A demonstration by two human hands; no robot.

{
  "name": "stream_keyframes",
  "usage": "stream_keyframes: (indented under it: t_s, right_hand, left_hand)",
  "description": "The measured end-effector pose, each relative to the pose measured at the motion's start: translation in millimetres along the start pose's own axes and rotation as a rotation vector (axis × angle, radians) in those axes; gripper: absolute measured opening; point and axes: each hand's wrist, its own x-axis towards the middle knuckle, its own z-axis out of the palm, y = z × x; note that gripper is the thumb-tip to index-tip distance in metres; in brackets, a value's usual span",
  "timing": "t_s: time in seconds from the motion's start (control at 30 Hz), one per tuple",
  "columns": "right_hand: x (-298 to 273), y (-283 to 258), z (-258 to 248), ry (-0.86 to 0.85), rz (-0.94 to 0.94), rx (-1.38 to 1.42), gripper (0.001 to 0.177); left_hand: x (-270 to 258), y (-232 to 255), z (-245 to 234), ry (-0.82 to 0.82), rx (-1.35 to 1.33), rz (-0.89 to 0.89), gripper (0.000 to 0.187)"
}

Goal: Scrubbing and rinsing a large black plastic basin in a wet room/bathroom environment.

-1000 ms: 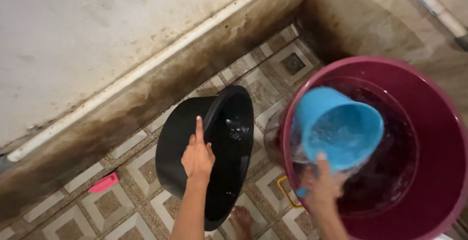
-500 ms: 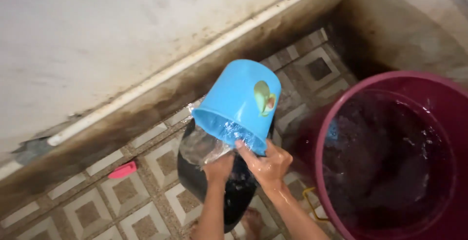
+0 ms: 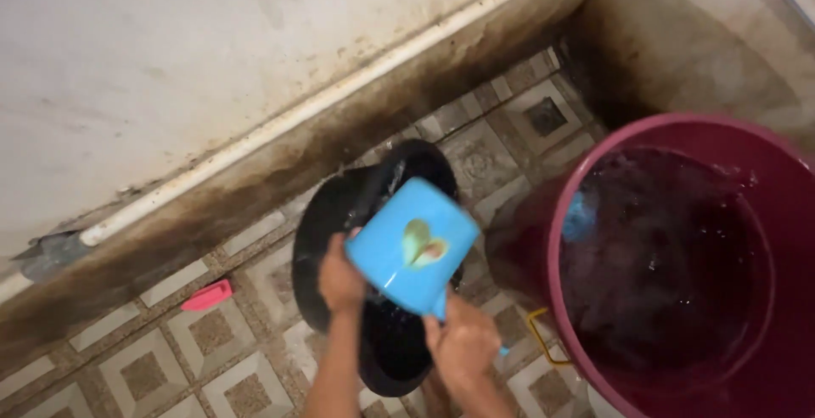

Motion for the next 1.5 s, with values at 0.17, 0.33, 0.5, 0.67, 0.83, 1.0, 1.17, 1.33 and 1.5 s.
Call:
stream_keyframes:
  t_s: [0.17,0.33,0.5,0.67,0.83,1.0,1.17,1.33,1.5]
  right_hand:
    - [-26.5,-35.6,12.9,-0.132,-0.07,0.056,0.058]
    - [32.7,-66.3,-12.8,-0.106,0.093,-0.056,0.052]
    - [71.4,109.7,-44.7,0.087,0.279,-0.282,0.031]
    - [40.2,298.5,-68.1,-0.286,0.788,-0.651,0.096]
    - [-33.8,403.7,-17.8,-0.623,0.995,-0.172,0.065]
    - [-38.6,350.9,-92.0,-0.693,1.25,0.262,0.066]
    - [-61.5,260.8,-124.9,-0.313,1.367,0.681,0.073]
    - [-79.6,214.5,-71.0,0.087,0.921,1.001,0.047]
    - [-67.8,110.5,-41.6,0.188,0.625,0.699,0.03]
  left_hand:
    - [-2.0,-32.9,-11.3,0.027,0.018,-0.142,0.045]
    - [-14.6,-82.1,-10.4,0.242,-0.067,-0.151,0.061]
    - [-16.4,-149.3,-5.7,0.189,0.003,-0.268,0.068]
    - [-15.5,-197.2,7.6,0.158,0.056,-0.327,0.072]
    - [-17.8,-175.1,-3.2,0.054,0.133,-0.322,0.105]
    - [-22.0,-171.1,-3.2,0.073,0.004,-0.332,0.096]
    - [-21.3,-161.4,-13.8,-0.027,-0.05,-0.47,0.09]
    - [-23.8,-191.7,8.3,0.029,-0.095,-0.406,0.088]
    - [-18.7,-183.6,8.5,0.016,-0.128,-0.418,0.087]
